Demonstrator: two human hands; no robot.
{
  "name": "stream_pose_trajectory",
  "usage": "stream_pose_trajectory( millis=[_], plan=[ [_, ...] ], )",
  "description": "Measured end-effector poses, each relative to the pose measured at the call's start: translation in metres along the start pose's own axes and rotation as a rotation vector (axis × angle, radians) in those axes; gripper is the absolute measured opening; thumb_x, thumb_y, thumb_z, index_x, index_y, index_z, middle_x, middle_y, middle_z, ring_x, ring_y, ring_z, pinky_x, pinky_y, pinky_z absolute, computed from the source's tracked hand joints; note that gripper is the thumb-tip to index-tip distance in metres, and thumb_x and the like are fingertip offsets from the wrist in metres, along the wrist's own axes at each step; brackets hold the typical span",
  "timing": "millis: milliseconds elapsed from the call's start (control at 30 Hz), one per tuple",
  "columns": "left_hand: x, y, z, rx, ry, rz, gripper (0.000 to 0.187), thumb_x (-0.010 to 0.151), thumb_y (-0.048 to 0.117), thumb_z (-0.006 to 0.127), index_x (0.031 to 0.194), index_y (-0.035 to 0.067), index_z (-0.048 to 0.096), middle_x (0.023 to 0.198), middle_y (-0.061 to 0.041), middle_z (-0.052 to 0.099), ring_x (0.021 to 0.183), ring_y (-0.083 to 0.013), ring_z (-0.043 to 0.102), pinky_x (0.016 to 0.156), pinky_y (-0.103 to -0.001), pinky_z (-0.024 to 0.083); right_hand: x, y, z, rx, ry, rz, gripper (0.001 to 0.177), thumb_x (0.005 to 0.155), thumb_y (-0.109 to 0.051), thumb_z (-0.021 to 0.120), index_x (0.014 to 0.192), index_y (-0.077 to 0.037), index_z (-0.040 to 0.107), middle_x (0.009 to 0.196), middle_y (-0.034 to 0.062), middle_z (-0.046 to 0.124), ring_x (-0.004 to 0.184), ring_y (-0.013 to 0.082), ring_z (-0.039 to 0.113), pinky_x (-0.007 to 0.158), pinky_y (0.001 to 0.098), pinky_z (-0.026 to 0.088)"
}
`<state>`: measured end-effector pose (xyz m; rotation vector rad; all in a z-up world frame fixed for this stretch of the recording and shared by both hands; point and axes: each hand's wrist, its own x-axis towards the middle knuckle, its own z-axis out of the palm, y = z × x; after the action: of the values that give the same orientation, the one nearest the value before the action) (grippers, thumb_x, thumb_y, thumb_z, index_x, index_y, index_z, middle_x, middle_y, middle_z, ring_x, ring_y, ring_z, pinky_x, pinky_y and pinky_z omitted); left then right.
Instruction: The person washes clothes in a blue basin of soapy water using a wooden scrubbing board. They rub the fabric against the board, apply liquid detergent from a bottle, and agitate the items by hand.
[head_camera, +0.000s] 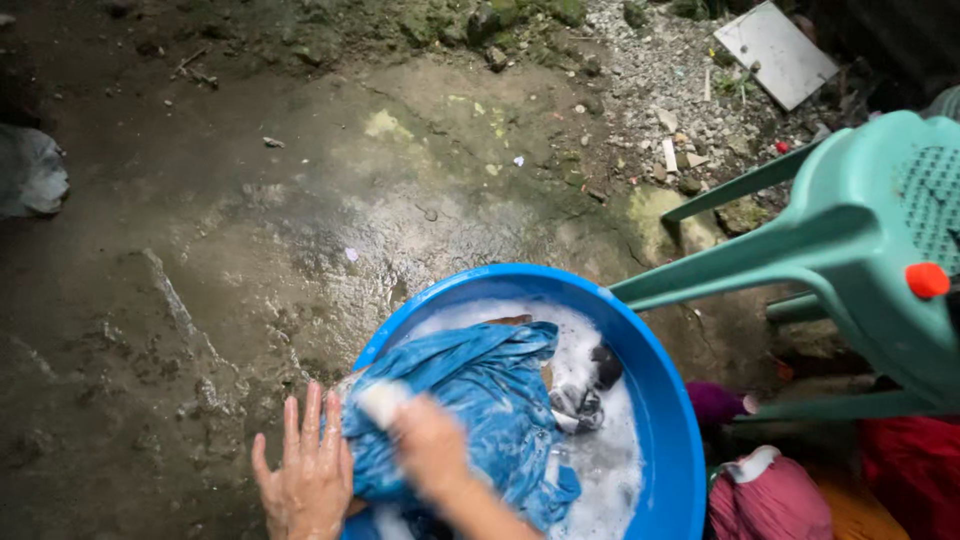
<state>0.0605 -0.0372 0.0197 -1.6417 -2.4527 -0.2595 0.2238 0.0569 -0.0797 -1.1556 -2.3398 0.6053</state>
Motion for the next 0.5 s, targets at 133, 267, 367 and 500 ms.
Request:
stream_pose_trajectory(
  millis=[133,267,367,500],
  plan=[
    [-0.002,0.001,-0.001,0.129,-0.090,-0.001,0.062,0.094,0.040,0.054,0.154,0.027,0.046,0.167,0.006,0.034,0.151,-0.0181,0.036,0.121,-0.056,0.026,0.045,0.118,-0.072,-0.064,0.233,0.503,0.022,0.097,-0.024,0.055,0.111,-0.009,0.062,0.093,0.0191,0.067,0.085,0.0403,0.064,0.073,0.0530,0.050],
    [-0.002,0.004,0.002,0.110,-0.030,0.002,0.062,0.092,0.038,0.054,0.153,0.027,0.046,0.165,0.004,0.034,0.149,-0.0194,0.036,0.118,-0.058,0.026,0.042,0.066,-0.043,0.026,0.288,0.482,0.027,0.106,-0.026,0.049,0.121,-0.005,0.059,0.107,0.0225,0.067,0.095,0.0427,0.064,0.086,0.0527,0.050],
    [0.002,0.002,0.006,0.027,0.008,-0.004,0.062,0.091,0.036,0.054,0.152,0.025,0.047,0.165,0.002,0.035,0.149,-0.0205,0.037,0.118,-0.059,0.026,-0.024,-0.029,-0.015,-0.019,0.002,0.049,0.025,0.090,-0.021,0.059,0.112,-0.012,0.063,0.094,0.0181,0.065,0.090,0.0375,0.067,0.073,0.0493,0.053],
    [0.000,0.005,-0.003,0.126,-0.088,-0.008,0.063,0.093,0.039,0.056,0.153,0.025,0.046,0.166,0.003,0.036,0.150,-0.0181,0.037,0.119,-0.055,0.029,0.025,0.083,-0.088,-0.068,0.109,0.371,0.018,0.095,-0.021,0.051,0.105,-0.016,0.065,0.090,0.0108,0.067,0.083,0.0310,0.067,0.070,0.0462,0.051]
  ],
)
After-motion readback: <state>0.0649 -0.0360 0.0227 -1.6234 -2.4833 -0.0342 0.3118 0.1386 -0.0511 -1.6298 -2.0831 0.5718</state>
